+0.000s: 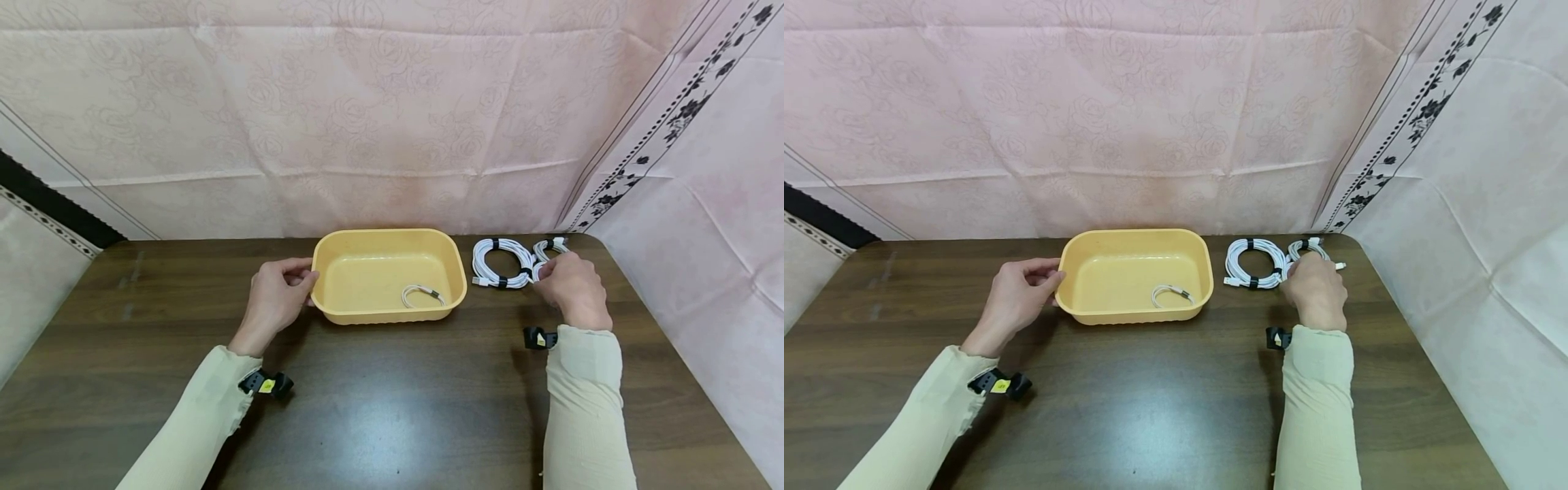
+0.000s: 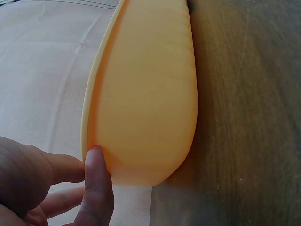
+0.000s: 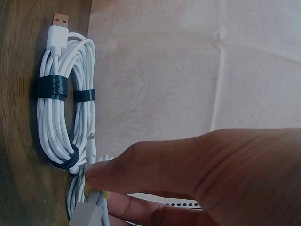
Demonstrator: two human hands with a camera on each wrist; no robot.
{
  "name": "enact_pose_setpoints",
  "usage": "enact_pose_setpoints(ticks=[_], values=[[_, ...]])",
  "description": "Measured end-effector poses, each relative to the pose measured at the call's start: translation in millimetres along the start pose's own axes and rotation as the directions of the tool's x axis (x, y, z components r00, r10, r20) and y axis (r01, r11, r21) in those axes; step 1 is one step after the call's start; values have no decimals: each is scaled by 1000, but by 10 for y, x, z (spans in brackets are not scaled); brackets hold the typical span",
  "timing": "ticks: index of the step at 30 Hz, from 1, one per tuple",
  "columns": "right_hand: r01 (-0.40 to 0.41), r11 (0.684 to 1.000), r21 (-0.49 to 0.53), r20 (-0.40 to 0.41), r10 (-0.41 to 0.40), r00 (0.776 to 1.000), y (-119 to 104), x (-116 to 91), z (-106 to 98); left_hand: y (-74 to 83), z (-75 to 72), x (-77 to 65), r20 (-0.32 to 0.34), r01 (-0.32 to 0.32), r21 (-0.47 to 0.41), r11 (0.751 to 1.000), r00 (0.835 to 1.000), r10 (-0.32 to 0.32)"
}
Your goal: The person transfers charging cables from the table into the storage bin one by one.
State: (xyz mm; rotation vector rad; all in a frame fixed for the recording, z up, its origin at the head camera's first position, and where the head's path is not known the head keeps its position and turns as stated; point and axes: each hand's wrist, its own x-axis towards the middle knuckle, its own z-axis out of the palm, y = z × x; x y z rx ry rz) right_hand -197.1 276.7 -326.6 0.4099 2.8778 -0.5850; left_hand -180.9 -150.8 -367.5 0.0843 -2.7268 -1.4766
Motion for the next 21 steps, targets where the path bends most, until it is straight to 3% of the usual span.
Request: enact_pose_setpoints(ticks=[21], values=[[35, 999, -14, -30, -35, 999, -77, -11, 31, -13, 1, 12, -1, 4, -6, 1000, 1000, -4]])
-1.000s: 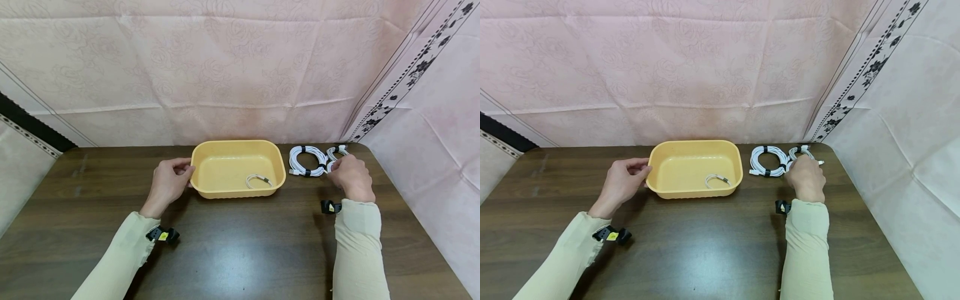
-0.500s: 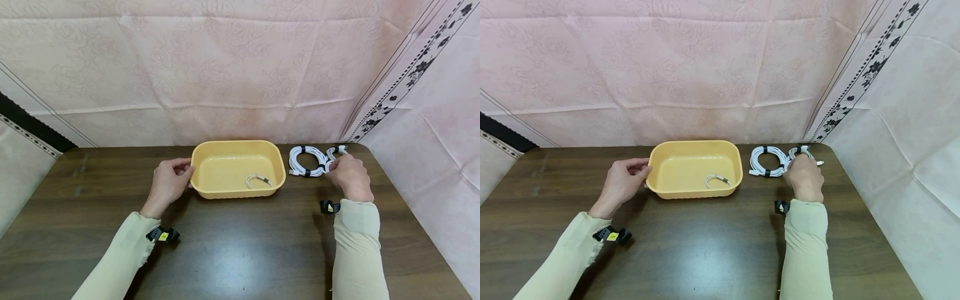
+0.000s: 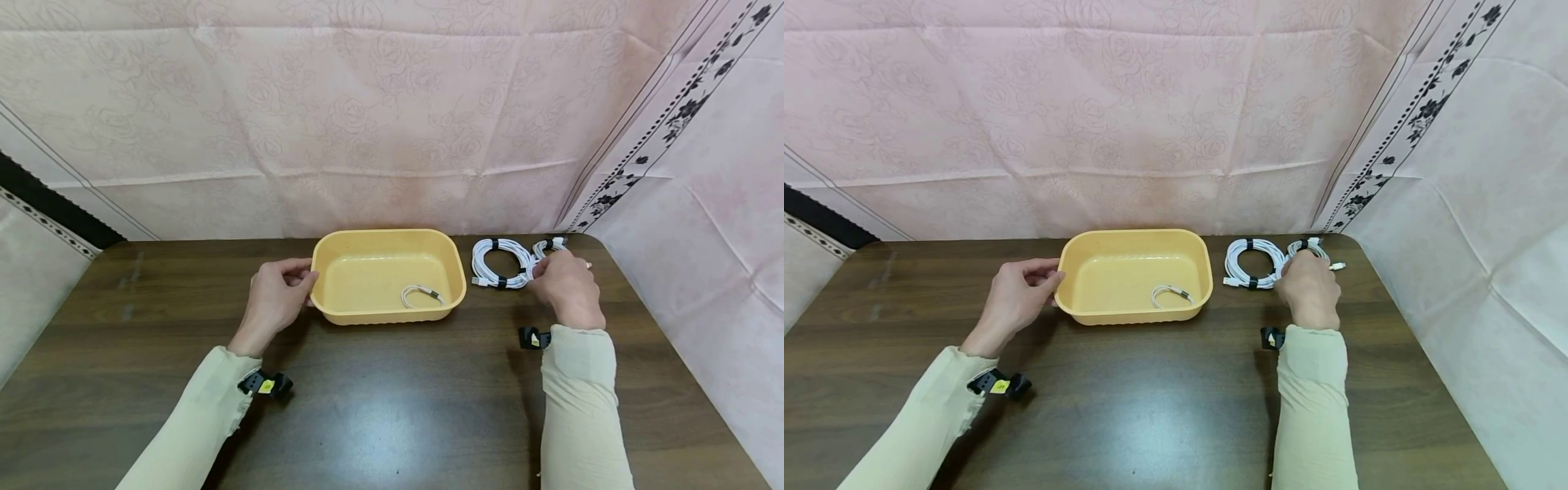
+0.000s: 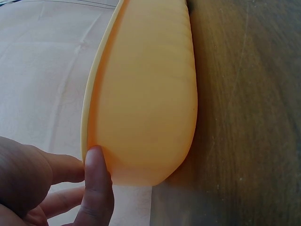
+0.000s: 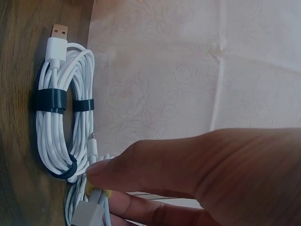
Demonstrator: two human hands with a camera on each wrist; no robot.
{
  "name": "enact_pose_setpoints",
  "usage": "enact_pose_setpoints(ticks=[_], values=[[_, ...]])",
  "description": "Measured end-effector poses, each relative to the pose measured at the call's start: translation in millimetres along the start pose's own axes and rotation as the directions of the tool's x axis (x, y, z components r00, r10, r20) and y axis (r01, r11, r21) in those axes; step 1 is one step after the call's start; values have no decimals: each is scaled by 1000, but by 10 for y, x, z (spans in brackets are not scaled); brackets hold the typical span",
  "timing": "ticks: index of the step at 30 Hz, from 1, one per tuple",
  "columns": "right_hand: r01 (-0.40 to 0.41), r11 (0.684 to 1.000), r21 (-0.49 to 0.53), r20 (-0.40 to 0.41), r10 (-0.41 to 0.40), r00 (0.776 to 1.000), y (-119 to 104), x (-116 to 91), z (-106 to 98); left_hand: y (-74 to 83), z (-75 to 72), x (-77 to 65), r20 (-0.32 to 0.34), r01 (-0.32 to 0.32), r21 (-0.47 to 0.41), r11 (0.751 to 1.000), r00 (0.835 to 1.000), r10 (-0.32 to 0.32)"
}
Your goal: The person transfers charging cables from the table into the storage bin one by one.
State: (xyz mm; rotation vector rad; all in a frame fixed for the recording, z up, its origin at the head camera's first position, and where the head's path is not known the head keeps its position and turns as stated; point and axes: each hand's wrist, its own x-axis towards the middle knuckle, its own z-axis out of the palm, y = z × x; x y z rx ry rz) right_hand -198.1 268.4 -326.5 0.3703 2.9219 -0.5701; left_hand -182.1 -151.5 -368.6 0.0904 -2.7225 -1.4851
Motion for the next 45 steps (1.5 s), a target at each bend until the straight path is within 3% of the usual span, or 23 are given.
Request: enact_pose_setpoints(ticks=[45], values=[[77, 997, 0, -58, -77, 995, -103, -22, 31, -8, 20, 15, -10, -7, 8, 1000, 1000, 7]])
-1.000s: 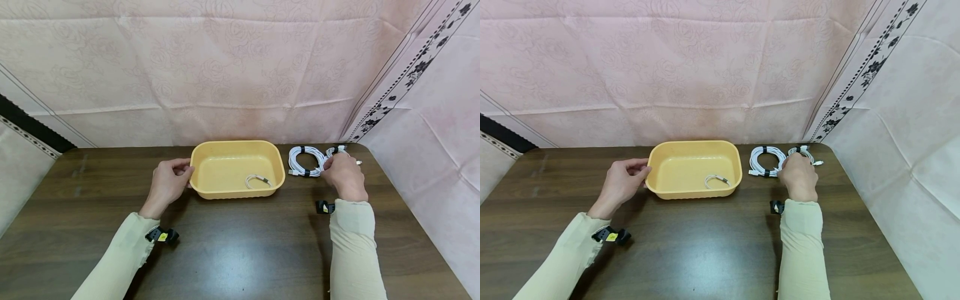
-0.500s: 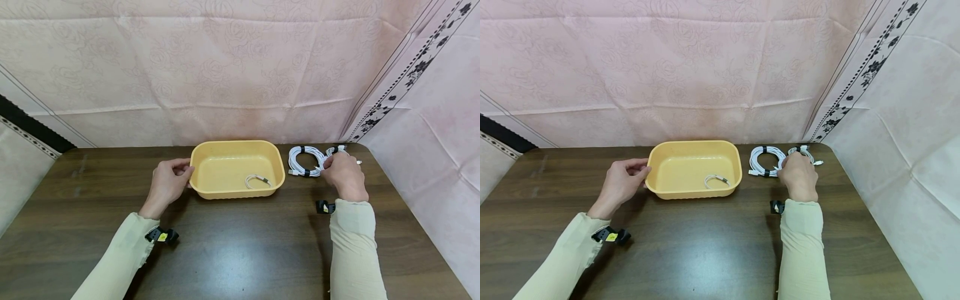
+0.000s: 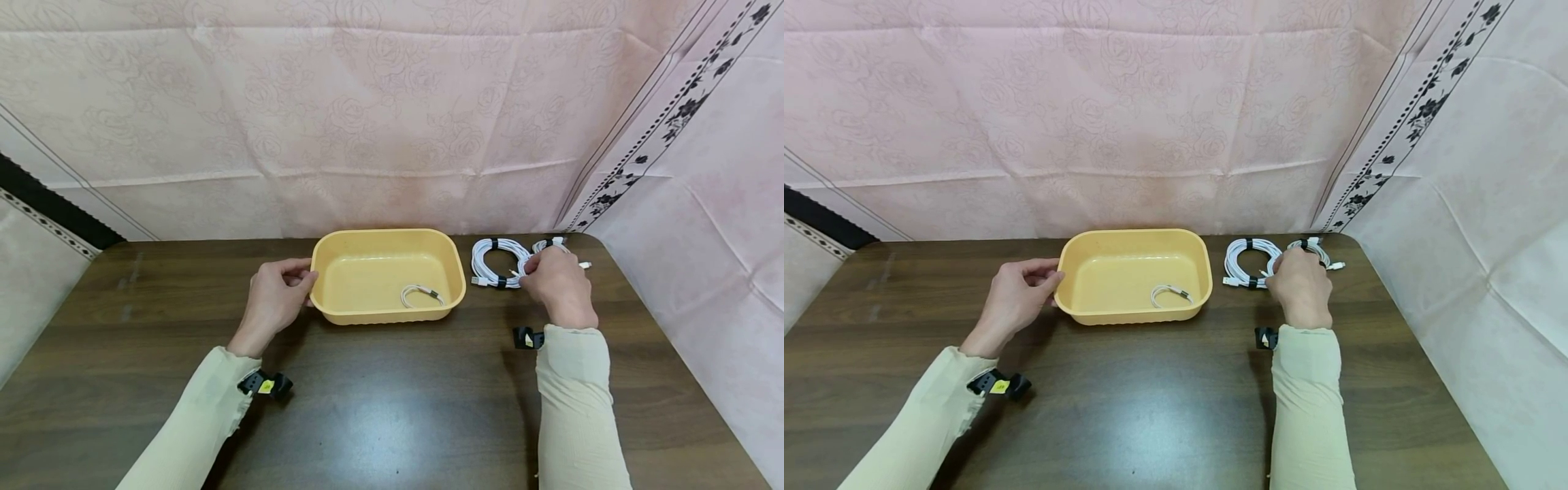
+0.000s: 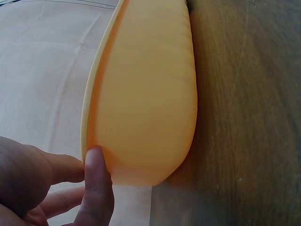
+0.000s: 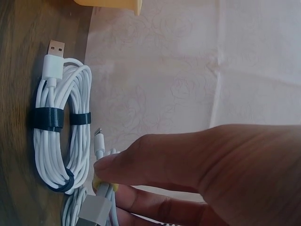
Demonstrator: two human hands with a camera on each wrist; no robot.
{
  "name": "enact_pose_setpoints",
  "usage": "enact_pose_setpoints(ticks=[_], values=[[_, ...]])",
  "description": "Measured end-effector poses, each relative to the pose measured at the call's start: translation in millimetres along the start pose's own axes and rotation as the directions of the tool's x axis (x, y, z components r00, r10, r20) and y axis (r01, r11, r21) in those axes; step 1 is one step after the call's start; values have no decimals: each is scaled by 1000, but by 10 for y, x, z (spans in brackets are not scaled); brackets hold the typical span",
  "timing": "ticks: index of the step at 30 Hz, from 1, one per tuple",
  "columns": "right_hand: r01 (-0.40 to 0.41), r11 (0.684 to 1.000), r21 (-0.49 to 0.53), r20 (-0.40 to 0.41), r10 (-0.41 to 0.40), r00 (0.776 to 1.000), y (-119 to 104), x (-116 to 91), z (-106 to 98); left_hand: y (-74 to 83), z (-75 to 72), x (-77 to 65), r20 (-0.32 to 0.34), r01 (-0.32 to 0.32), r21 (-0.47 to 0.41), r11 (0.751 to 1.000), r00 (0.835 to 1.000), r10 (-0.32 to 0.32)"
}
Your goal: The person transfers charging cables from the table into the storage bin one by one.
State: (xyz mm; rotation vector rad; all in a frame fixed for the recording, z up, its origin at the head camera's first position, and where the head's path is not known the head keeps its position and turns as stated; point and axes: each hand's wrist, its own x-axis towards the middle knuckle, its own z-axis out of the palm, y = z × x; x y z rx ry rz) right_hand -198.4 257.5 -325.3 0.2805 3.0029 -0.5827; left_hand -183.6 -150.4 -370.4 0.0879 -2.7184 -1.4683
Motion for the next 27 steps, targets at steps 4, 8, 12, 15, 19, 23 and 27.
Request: enact_pose_setpoints(ticks=[4, 8, 12, 15, 19, 23, 27], values=[[15, 1000, -6, -9, -15, 1000, -23, -3, 3, -3, 6, 3, -11, -7, 7, 1000, 1000, 7], [17, 1000, -11, -12, -17, 1000, -43, -1, 10, -2, 8, 2, -17, -11, 11, 1000, 1000, 11], [19, 1000, -12, -10, -19, 1000, -50, 0, 18, -4, 6, -2, -14, -8, 9, 1000, 1000, 8], [21, 1000, -12, -16, -21, 1000, -55, 0, 24, -5, 7, -4, -12, -7, 11, 1000, 1000, 7], [34, 999, -13, -31, -34, 999, -66, 6, 36, -3, 6, -6, -15, -7, 15, 1000, 1000, 7], [47, 999, -15, -41, -48, 998, -76, 3, 43, 2, 5, -8, -10, -1, 3, 1000, 1000, 1], [52, 998, -17, -51, -53, 997, -90, -7, 45, 3, 2, -8, -7, 1, -10, 1000, 1000, -1]])
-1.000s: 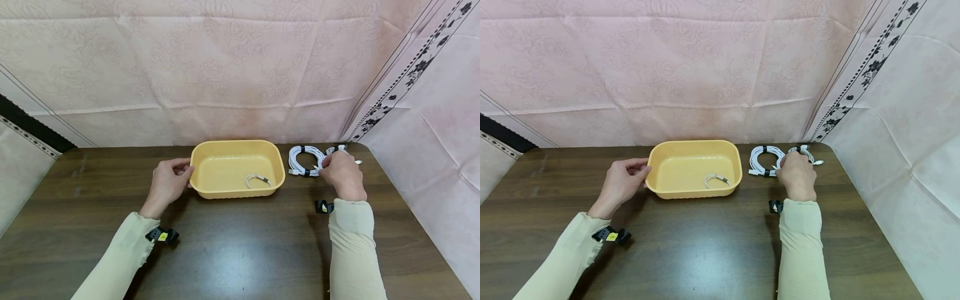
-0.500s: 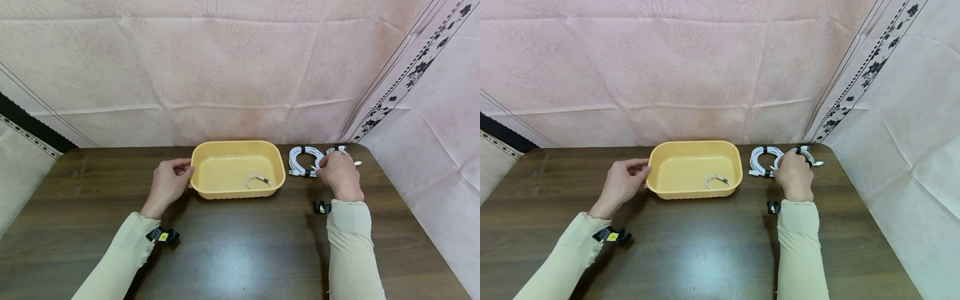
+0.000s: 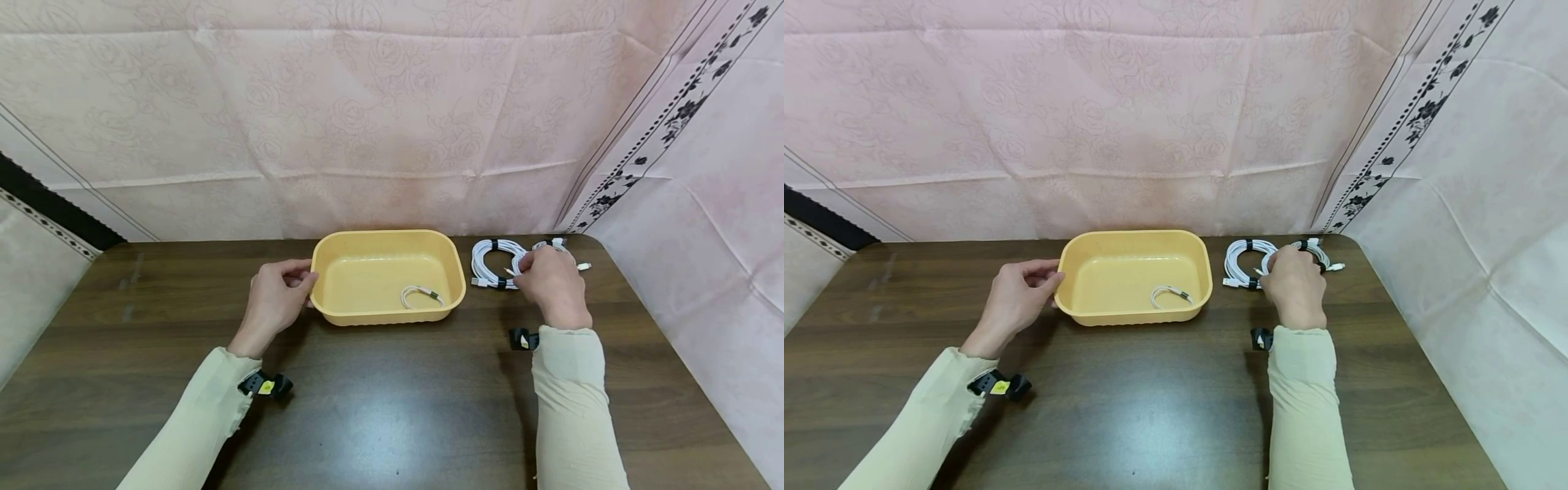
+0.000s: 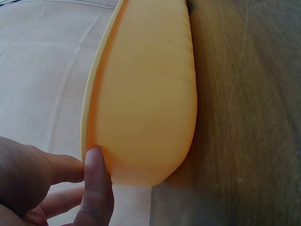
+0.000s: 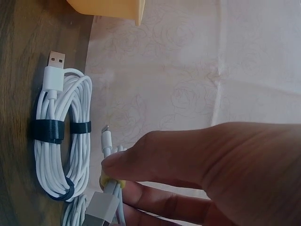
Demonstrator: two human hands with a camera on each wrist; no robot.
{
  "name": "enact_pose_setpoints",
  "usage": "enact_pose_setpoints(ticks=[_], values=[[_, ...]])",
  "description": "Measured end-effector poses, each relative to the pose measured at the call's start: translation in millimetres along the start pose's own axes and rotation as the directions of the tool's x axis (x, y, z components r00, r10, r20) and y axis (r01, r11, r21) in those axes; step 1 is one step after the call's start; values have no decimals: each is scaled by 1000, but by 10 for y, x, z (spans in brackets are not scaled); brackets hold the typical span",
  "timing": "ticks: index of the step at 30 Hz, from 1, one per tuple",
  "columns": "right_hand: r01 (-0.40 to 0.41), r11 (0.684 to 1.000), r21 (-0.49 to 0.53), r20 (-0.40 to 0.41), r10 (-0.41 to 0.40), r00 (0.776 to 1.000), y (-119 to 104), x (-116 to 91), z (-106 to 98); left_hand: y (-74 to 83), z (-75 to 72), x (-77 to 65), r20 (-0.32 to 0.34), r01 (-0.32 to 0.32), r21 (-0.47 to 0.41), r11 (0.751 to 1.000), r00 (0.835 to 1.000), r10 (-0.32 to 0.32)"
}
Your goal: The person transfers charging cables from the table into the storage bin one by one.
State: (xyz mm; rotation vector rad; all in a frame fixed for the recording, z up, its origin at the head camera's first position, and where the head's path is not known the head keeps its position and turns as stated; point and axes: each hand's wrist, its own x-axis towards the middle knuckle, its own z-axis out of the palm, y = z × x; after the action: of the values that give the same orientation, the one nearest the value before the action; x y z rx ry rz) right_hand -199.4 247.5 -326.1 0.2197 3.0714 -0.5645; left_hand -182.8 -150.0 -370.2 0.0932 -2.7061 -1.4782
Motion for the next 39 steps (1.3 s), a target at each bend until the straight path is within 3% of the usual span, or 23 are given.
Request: enact_pose_setpoints(ticks=[39], values=[[41, 999, 5, -63, -41, 997, -66, -16, 18, 3, -3, -6, 1, -6, -2, 1000, 1000, 6]])
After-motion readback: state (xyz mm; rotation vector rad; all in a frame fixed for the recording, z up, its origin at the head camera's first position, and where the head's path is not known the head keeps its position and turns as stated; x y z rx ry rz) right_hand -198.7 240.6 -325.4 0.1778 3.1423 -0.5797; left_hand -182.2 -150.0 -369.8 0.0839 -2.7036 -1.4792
